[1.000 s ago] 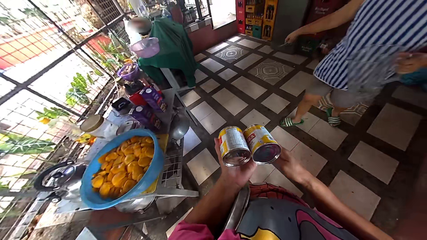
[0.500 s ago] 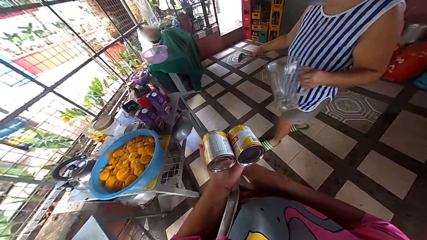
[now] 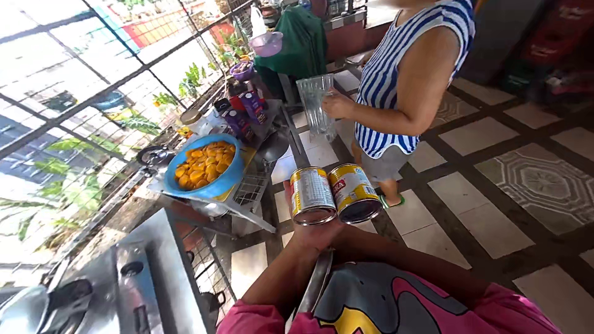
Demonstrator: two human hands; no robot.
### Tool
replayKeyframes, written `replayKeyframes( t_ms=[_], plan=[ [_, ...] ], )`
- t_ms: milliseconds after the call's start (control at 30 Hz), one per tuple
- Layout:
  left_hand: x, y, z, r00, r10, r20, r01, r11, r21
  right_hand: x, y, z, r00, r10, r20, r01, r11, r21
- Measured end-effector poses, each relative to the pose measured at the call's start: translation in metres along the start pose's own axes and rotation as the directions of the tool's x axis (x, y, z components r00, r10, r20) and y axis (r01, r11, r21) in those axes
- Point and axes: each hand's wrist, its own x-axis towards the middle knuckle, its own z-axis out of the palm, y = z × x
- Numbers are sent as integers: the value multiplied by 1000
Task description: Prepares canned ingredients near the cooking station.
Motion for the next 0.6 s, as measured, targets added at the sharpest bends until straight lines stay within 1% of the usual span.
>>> replayKeyframes(
  t_ms=[33,67,100,133,167,200,233,267,333,400,467,533,600],
  plan=[
    [-5,-4,2,1000,21,-14,-21,1000,-5,-4,-2,1,998,-60,-35,59,998,-11],
    [-10,-7,1,999,42,1,-42,999,-10,-7,-13,-11,997,-52,53,51,999,18],
    [-16,-9,0,997,71,18,-71,997,-13,-10,-16,-14,993,-77,91,76,997,21],
    [-21,-11,-2,994,110,24,-109,994,-16,-12,-13,-8,988,-141,69,141,990,1],
    [-27,-11,-2,988,153,28,-153,988,-6,-15,-9,-2,978,-204,46,205,979,-9],
    [-34,-10,-1,978,211,4,-211,977,13,-16,-7,0,967,-248,54,249,968,-12],
    [-41,-8,1,963,270,-19,-269,963,32,-18,-9,-2,957,-273,93,275,961,-13],
    [-48,-4,2,944,330,-14,-329,942,71,-21,-11,-3,948,-291,127,295,955,-13],
    [-64,7,8,891,454,10,-451,883,129,-29,-13,-3,934,-327,141,334,942,-27],
    [-85,18,11,826,563,32,-562,816,134,-38,-13,-3,927,-348,142,356,934,-38],
    [-108,31,15,774,622,122,-634,760,146,-46,-7,-2,926,-353,131,362,930,-56],
    [-130,39,17,689,711,141,-725,672,151,-54,3,0,937,-329,118,339,937,-80],
    [-151,47,10,607,784,130,-795,596,117,-60,16,3,959,-258,119,271,957,-107]
  ],
)
